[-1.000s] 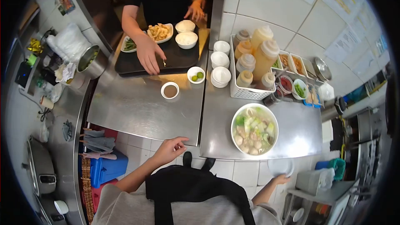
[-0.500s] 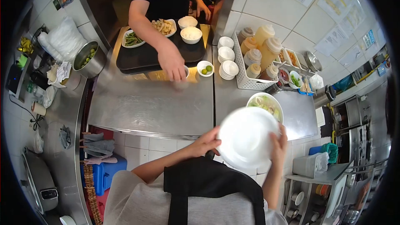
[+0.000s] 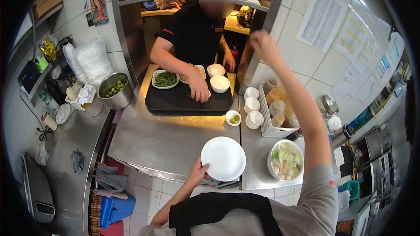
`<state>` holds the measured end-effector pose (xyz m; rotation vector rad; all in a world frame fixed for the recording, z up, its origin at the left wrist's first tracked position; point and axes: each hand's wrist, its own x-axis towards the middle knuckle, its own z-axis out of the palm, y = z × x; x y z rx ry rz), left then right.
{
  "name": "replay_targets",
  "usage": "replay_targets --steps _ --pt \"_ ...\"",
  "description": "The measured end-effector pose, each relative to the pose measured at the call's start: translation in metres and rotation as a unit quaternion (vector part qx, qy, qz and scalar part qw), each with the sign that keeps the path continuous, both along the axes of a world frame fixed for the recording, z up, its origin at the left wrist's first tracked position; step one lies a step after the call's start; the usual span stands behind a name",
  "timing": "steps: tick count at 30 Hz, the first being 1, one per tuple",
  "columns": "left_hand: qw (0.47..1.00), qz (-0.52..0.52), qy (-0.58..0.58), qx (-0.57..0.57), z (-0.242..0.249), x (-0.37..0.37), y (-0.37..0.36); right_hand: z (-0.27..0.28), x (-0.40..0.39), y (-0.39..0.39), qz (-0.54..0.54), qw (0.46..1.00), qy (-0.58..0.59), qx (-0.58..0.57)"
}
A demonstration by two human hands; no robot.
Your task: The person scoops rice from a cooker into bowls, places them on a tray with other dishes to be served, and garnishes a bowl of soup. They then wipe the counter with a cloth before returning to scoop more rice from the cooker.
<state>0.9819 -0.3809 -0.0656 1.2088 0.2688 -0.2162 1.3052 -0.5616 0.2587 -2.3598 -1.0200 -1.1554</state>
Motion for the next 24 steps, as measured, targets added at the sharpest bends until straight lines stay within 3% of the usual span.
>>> replay_targets --steps 3,5,6,7,9,10,14,21,24 --pt "0.998 0.008 -0.032 0.057 -0.002 0.007 0.01 0.086 0.047 0.036 -0.111 0.983 -0.146 0.012" --pt "0.995 0.022 -0.045 0.086 -0.02 0.005 0.018 0.12 0.083 0.046 -0.093 0.991 -0.099 0.01" --pt "0.997 0.029 -0.032 0.068 -0.021 0.004 0.02 0.133 0.099 0.054 -0.142 0.988 -0.052 -0.021" --pt "0.998 0.036 -0.019 0.048 -0.024 0.002 0.021 0.14 0.106 0.06 -0.135 0.989 -0.057 -0.016" --pt "0.996 0.058 -0.031 0.06 -0.028 -0.004 0.026 0.149 0.122 0.068 -0.155 0.986 0.056 -0.037" --pt "0.992 0.073 -0.06 0.082 -0.022 -0.012 0.029 0.156 0.136 0.068 -0.16 0.981 0.049 -0.098" --pt "0.981 0.121 -0.095 0.115 -0.02 -0.036 0.047 0.159 0.169 0.068 -0.181 0.976 -0.006 -0.117" --pt "0.967 0.211 -0.045 0.136 0.002 -0.065 0.069 0.165 0.159 0.074 -0.189 0.972 -0.005 -0.14" --pt "0.961 0.224 -0.053 0.156 0.017 -0.069 0.07 0.169 0.147 0.075 -0.184 0.959 0.003 -0.214"
